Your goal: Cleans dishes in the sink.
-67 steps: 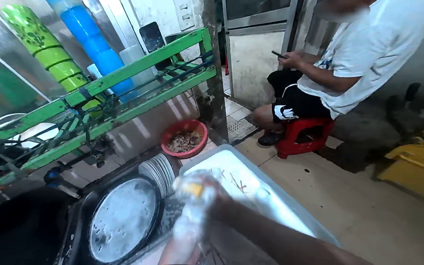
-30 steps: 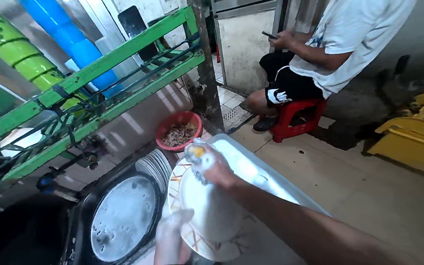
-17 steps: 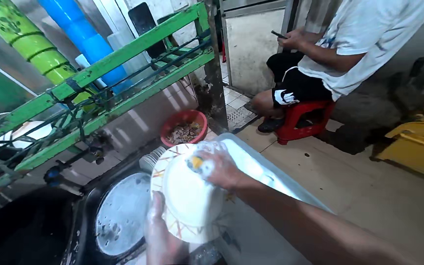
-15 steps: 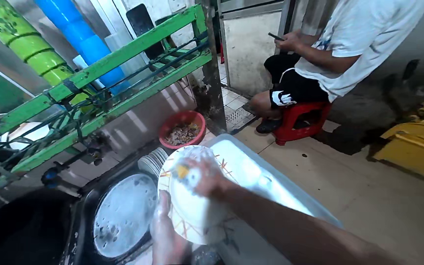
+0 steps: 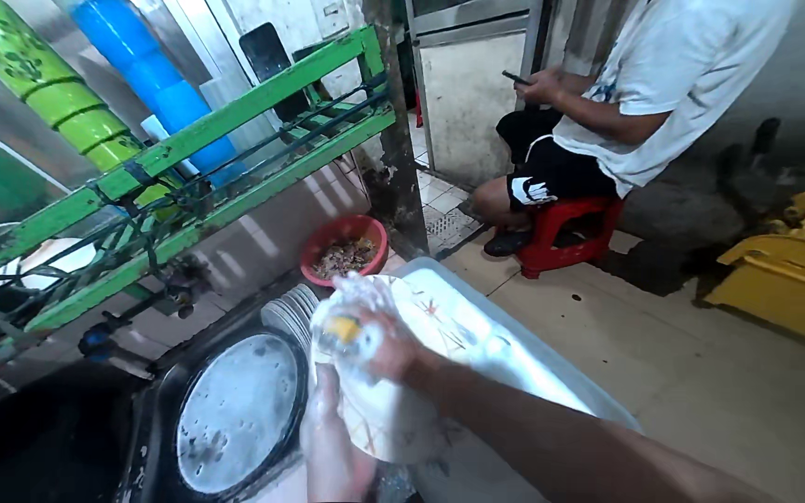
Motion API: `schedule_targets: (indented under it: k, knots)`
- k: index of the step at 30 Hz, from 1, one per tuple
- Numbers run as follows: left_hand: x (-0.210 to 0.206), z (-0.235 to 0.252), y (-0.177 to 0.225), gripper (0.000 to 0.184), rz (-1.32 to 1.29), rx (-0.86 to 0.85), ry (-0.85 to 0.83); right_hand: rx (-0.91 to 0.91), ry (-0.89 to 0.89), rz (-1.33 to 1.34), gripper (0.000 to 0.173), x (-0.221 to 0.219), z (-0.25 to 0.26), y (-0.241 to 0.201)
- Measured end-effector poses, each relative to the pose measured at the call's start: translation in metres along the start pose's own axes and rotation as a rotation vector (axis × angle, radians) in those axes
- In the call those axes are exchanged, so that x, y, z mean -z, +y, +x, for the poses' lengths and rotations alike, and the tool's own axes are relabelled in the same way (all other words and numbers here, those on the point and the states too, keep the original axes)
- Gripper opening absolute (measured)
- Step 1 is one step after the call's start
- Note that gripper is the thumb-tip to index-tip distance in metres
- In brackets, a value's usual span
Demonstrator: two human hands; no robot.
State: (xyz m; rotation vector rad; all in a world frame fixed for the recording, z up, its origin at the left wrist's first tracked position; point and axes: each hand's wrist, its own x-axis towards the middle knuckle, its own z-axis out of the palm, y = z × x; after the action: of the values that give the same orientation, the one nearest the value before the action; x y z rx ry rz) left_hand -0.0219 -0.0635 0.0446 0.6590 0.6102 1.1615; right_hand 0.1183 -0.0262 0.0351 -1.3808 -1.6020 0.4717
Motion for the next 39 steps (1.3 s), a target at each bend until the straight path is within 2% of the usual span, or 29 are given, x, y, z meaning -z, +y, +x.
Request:
schedule_targets:
  k: [1,2,4,6,8,9,11,12,14,16,17,18,19,21,22,23,24,25,27,28,30,32,33,34,35,37,39]
  knots:
    - [-0.003,-0.003,0.005,0.042,0.043,-0.059,0.017,-0.118,0.026,0.113,0.054,0.008,0.002,0.008]
    - [-0.005,-0.005,0.010,0.041,0.110,-0.142,0.027,-0.256,0.133,0.241,0.050,0.014,0.006,0.019]
    - [-0.008,-0.006,0.017,0.040,0.304,-0.349,0.070,-0.536,0.407,0.695,0.031,0.022,0.019,0.032]
    - [-0.007,0.000,0.021,0.057,0.371,-0.420,0.165,-0.639,0.589,1.136,0.019,0.034,0.021,0.027]
    - [0.006,0.013,0.024,0.066,0.355,-0.277,0.234,-0.511,0.673,1.406,0.015,0.049,0.024,0.025]
    - [0.017,0.021,0.026,0.064,0.287,-0.138,0.253,-0.417,0.638,1.515,0.016,0.059,0.025,0.029]
    - [0.030,0.027,0.032,0.052,0.101,0.133,0.226,-0.317,0.394,1.612,0.028,0.081,0.020,0.043]
    - [0.027,0.026,0.035,0.042,0.044,0.185,0.221,-0.319,0.269,1.533,0.032,0.090,0.015,0.051]
    - [0.021,0.024,0.036,0.030,0.050,0.203,0.156,-0.463,0.177,1.117,0.030,0.097,0.001,0.067]
    - [0.014,0.024,0.024,0.037,0.113,0.241,0.096,-0.676,0.145,0.485,0.033,0.080,-0.010,0.070]
    - [0.008,0.024,0.013,0.042,0.154,0.267,0.076,-0.677,0.084,0.285,0.038,0.067,-0.018,0.064]
    - [0.001,0.025,0.000,0.045,0.208,0.286,0.063,-0.609,0.035,0.160,0.042,0.051,-0.024,0.055]
    - [-0.004,0.024,-0.011,0.045,0.262,0.299,0.061,-0.433,0.010,0.073,0.043,0.036,-0.034,0.042]
    - [-0.007,0.020,-0.026,0.025,0.332,0.291,0.058,0.105,0.131,-0.111,0.039,0.011,-0.047,0.023]
    - [-0.005,0.017,-0.029,0.022,0.366,0.269,0.033,0.231,0.158,-0.163,0.039,0.011,-0.044,0.024]
    - [-0.003,0.014,-0.032,0.031,0.406,0.238,0.012,0.231,0.149,-0.160,0.039,0.018,-0.041,0.030]
    - [-0.001,0.010,-0.034,0.043,0.439,0.213,-0.019,0.086,0.097,-0.084,0.040,0.032,-0.039,0.041]
    - [0.003,0.004,-0.035,0.052,0.462,0.194,-0.050,-0.140,0.090,0.037,0.043,0.049,-0.035,0.051]
    - [0.010,-0.008,-0.037,0.053,0.502,0.184,-0.093,-0.515,0.219,0.146,0.046,0.072,-0.026,0.072]
    - [0.011,-0.012,-0.036,0.050,0.516,0.202,-0.103,-0.599,0.256,0.141,0.048,0.076,-0.023,0.078]
    - [0.001,-0.011,-0.027,0.040,0.563,0.302,-0.072,-0.523,0.202,0.135,0.048,0.073,-0.026,0.062]
    - [-0.006,0.000,-0.015,0.039,0.524,0.344,-0.117,-0.164,0.057,0.063,0.045,0.055,-0.031,0.034]
    - [-0.006,0.005,-0.011,0.037,0.483,0.332,-0.146,0.105,0.069,-0.025,0.039,0.042,-0.031,0.021]
    - [-0.007,0.008,-0.008,0.034,0.428,0.313,-0.146,0.292,0.086,-0.084,0.034,0.037,-0.025,0.009]
    - [-0.008,0.011,-0.006,0.033,0.366,0.300,-0.127,0.326,0.051,-0.074,0.033,0.040,-0.019,0.002]
    - [-0.007,0.010,-0.004,0.036,0.247,0.285,-0.061,0.018,-0.079,0.072,0.038,0.060,-0.008,0.009]
    - [-0.002,0.006,-0.002,0.038,0.101,0.241,0.020,-0.257,0.030,0.105,0.040,0.074,-0.005,0.038]
